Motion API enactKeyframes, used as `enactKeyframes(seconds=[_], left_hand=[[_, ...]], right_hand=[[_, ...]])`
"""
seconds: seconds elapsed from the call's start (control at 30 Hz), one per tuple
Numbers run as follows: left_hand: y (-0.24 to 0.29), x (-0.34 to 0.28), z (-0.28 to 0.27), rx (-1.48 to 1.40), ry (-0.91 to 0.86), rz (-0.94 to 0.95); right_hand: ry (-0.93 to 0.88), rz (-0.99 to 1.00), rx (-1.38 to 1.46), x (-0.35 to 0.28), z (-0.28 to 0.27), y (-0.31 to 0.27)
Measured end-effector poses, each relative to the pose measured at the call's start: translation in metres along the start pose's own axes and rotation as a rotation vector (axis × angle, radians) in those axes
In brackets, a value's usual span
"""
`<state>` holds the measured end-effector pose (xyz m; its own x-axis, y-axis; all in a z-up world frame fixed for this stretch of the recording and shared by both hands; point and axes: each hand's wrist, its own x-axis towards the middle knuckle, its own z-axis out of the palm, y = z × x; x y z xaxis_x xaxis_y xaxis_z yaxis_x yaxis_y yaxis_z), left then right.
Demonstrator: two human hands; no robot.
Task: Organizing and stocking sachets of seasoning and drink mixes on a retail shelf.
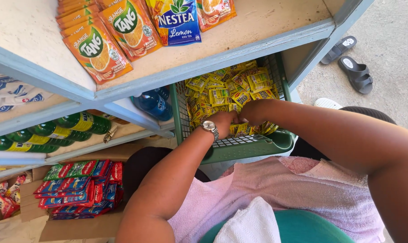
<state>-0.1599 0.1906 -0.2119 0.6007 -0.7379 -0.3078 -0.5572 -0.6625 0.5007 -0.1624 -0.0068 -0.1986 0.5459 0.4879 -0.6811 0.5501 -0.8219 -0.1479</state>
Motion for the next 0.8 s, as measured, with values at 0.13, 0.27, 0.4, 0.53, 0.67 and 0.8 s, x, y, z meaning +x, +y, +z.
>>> enactKeyframes(seconds=[0.13, 0.27, 0.4, 0.53, 0.67, 0.8], left_hand=[[0.017, -0.011, -0.027, 0.005, -0.057, -0.047], [0.004, -0.007, -0.027, -0.016, -0.1, 0.016], [-0.002, -0.002, -0.022, -0.034, -0.035, 0.054], [-0.018, 0.006, -0.019, 0.003, -0.022, 0.035], [-0.015, -0.005, -0.044, 0.009, -0.011, 0.02], [-0.015, -0.015, -0.068, -0.22, -0.006, 0.034]], right_hand=[[0.025, -0.002, 0.05, -0.005, -0.009, -0.001], [0.048, -0.007, 0.153, -0.004, -0.011, 0.001], [0.033, 0.008, 0.213, -0.011, -0.019, -0.004], [0.062, -0.021, 0.264, -0.026, -0.03, -0.002], [0.163, -0.157, 0.422, -0.039, -0.04, 0.01], [0.286, -0.317, 0.534, -0.045, -0.045, 0.031]])
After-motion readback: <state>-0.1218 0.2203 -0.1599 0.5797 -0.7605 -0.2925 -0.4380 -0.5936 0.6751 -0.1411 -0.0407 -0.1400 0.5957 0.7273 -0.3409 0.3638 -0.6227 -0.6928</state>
